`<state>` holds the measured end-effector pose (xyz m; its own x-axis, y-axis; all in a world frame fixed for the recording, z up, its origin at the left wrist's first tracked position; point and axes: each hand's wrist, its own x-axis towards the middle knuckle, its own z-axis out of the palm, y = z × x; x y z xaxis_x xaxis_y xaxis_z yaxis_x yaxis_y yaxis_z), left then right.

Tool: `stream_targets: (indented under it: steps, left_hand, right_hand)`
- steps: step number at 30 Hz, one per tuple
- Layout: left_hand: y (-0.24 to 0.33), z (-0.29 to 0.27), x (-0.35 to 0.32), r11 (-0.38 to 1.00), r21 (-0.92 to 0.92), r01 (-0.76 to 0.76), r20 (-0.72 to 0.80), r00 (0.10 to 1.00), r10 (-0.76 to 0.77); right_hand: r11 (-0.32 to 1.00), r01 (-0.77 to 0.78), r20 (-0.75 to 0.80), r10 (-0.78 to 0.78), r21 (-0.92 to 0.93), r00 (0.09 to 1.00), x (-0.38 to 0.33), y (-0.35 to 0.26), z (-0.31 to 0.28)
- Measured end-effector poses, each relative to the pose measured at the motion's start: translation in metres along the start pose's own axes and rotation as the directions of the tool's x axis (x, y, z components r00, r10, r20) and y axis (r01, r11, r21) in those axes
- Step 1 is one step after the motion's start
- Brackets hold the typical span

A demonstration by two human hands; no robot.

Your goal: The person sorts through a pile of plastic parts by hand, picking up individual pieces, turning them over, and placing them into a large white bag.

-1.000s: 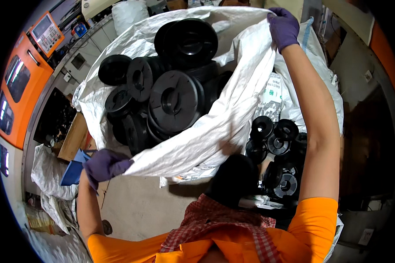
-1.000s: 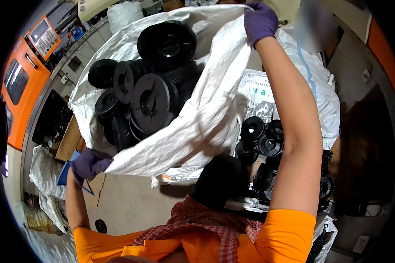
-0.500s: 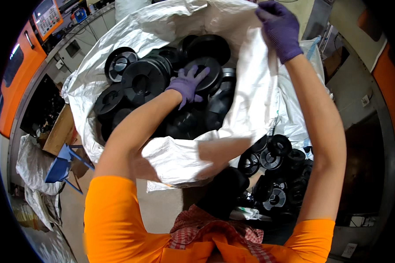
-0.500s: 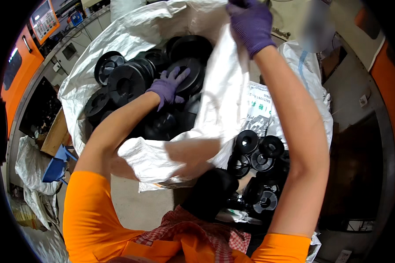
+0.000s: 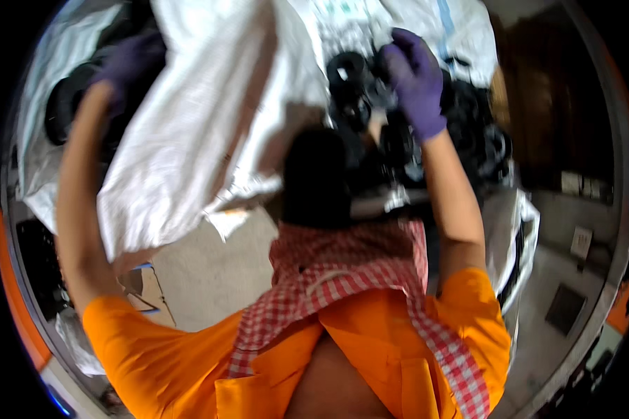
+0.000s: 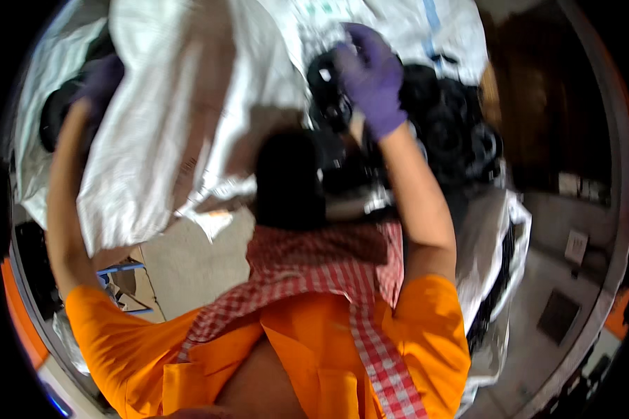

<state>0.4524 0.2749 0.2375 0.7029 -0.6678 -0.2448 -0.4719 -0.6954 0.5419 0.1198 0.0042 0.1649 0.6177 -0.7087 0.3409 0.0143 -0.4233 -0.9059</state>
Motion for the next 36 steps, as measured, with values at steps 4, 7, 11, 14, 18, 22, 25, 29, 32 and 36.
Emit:
stream_targets:
  steps: [4, 7, 11, 14, 18, 22, 25, 29, 32, 36]
  left_hand:
    - [0.055, -0.011, -0.13, 0.891, -0.422, -0.167, -0.15, 0.982, 0.112]
    - [0.076, 0.045, -0.191, 0.819, -0.544, -0.181, -0.204, 0.976, 0.081]
    - [0.108, 0.158, -0.221, 0.677, -0.735, -0.017, -0.032, 0.999, -0.01]
    - [0.129, 0.24, -0.2, 0.523, -0.84, 0.147, 0.161, 0.987, -0.017]
    - [0.152, 0.307, -0.161, 0.23, -0.892, 0.39, 0.397, 0.918, -0.02]
    - [0.173, 0.365, -0.099, 0.468, -0.874, 0.134, 0.307, 0.898, 0.315]
    - [0.164, 0.385, -0.067, 0.376, -0.762, -0.527, -0.114, 0.68, 0.724]
    - [0.141, 0.38, -0.047, 0.593, -0.773, -0.225, 0.09, 0.886, 0.454]
    - [0.14, 0.391, -0.03, 0.645, -0.722, -0.25, 0.015, 0.926, 0.376]
    - [0.168, 0.377, -0.034, 0.23, -0.96, 0.159, 0.201, 0.964, 0.175]
  right_hand:
    - [0.86, -0.295, -0.048, 0.303, -0.416, 0.952, -0.103, 0.198, -0.109]
    - [0.639, -0.308, 0.018, 0.451, -0.705, 0.892, -0.165, 0.225, -0.103]
    - [0.591, -0.553, -0.282, 0.492, -0.587, 0.824, -0.18, 0.248, -0.059]
    - [0.477, -0.682, -0.391, 0.574, -0.554, 0.719, -0.17, 0.292, -0.08]
    - [0.858, -0.479, -0.496, 0.339, -0.186, 0.799, -0.141, 0.267, -0.125]
    - [0.503, -0.542, -0.029, 0.75, 0.674, 0.66, -0.129, 0.182, -0.125]
    - [0.769, 0.226, 0.255, -0.085, -0.597, 0.963, -0.152, 0.182, -0.105]
    - [0.868, -0.138, 0.557, 0.421, -0.478, 0.716, -0.179, 0.221, -0.055]
    - [0.856, -0.071, 0.717, 0.472, -0.513, 0.512, -0.215, 0.274, -0.004]
    - [0.807, 0.036, 0.613, 0.417, -0.589, 0.671, -0.225, 0.337, 0.086]
